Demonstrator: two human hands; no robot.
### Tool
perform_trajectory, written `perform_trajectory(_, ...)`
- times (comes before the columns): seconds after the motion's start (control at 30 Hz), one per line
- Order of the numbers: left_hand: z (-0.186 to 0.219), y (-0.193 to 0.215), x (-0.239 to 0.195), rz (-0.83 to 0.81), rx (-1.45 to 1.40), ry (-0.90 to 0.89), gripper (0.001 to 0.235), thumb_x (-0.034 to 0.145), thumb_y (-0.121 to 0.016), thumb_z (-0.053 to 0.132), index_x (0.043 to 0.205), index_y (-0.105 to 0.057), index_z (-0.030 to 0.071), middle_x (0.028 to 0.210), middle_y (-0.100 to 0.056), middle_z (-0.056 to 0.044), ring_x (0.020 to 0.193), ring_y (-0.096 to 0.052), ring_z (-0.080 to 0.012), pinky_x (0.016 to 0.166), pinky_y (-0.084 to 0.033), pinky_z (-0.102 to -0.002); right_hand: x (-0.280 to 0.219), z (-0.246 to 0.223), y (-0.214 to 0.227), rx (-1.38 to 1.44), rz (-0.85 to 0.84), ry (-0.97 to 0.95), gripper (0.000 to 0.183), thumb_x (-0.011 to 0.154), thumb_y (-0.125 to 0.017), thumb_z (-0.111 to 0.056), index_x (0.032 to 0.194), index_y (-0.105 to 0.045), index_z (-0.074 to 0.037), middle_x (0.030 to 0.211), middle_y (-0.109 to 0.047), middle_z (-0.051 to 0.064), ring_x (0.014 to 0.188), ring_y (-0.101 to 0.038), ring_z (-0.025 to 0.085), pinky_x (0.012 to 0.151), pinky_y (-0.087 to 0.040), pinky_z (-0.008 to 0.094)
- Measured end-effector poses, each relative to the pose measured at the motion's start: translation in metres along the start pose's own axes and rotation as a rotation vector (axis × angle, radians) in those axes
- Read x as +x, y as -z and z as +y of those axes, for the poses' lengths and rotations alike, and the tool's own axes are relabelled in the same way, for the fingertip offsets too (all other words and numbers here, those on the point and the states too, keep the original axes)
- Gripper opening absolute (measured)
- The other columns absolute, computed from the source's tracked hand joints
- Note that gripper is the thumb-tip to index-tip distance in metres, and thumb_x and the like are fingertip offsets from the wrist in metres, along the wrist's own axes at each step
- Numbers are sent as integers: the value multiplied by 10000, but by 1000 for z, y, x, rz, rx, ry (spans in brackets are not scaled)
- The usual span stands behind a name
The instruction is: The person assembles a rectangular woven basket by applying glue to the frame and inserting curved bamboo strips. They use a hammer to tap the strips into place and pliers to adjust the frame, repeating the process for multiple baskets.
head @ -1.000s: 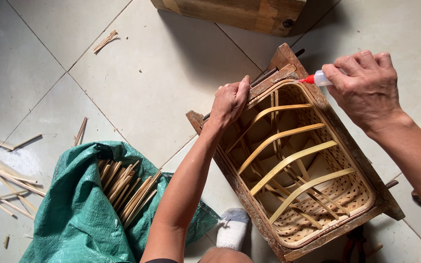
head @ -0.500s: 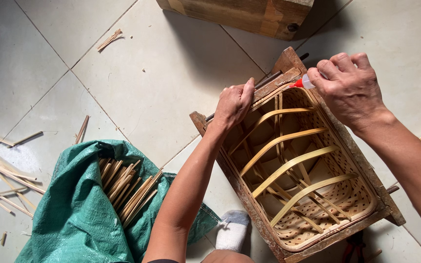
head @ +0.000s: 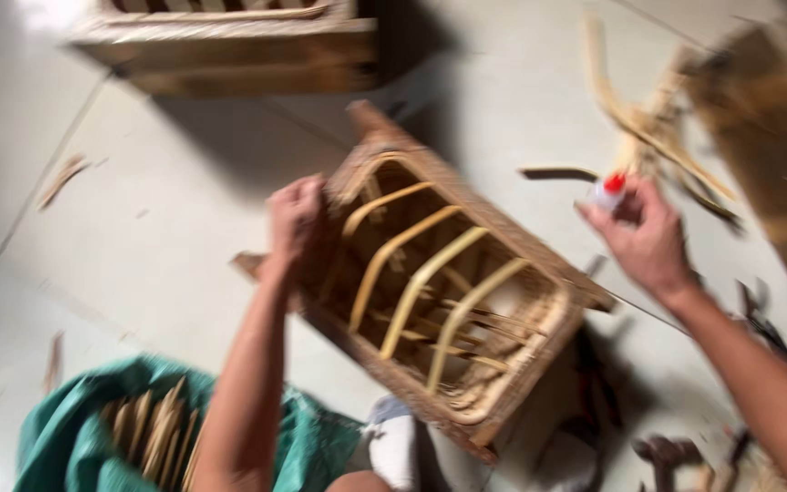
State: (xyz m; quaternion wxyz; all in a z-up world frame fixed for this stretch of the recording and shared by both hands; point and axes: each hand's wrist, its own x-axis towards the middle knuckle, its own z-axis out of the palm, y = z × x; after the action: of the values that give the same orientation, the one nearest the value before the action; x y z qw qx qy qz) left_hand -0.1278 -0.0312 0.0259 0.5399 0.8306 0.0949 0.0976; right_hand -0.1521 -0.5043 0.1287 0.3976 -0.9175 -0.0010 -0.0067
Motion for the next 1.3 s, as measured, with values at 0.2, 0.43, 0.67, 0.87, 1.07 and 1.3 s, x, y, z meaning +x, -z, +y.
perform_trajectory(0.2,19,20,-13,-323,80,-2,404,984,-601,205,1333,-637,5,1125,-742,-132,993,-663,-155,889,-516,-309,-183,167,43,162,293,-322,300,912,-764,-159,1126,-641,13,1022,-747,86,909,-703,111,796,-574,269)
perform_trajectory(0.43,25,57,-26,-532,601,240,821,814,-740,305,1572,-455,168,1105,-760,-219,910,-734,-257,832,-572,-426,-255,276,33,73,427,-459,557,851,-823,-120,1303,-559,71,1044,-725,138,937,-700,204,818,-552,334)
perform_trajectory(0.67,30,54,-40,-527,582,368,888,743,-739,139,1563,-415,245,875,-757,-162,768,-723,-279,704,-604,-444,-330,226,3,286,316,-641,560,922,-744,-246,1397,-640,32,1147,-770,224,974,-747,255,866,-592,349)
perform_trajectory(0.87,31,51,-65,-433,815,277,271,890,-651,116,1156,-700,136,822,-765,-111,612,-681,-187,568,-588,-347,-271,140,-71,812,-575,-778,825,935,-679,-365,1546,-243,-23,1555,-493,100,1370,-585,185,1123,-465,353)
perform_trajectory(1.07,-6,94,-122,-364,801,429,413,955,-649,201,1353,-566,133,767,-784,-148,564,-661,-208,489,-578,-304,-207,43,-58,676,-756,-696,876,873,-660,-420,1582,-267,-90,1534,-524,64,1326,-593,184,1043,-485,355)
perform_trajectory(1.3,-104,216,-101,-101,628,519,433,848,-756,270,1211,-735,35,983,-804,-158,841,-757,-246,786,-600,-415,-96,-39,-147,702,-930,-461,865,984,-688,-358,1684,-262,-83,1447,-621,264,1065,-413,619,833,-436,398)
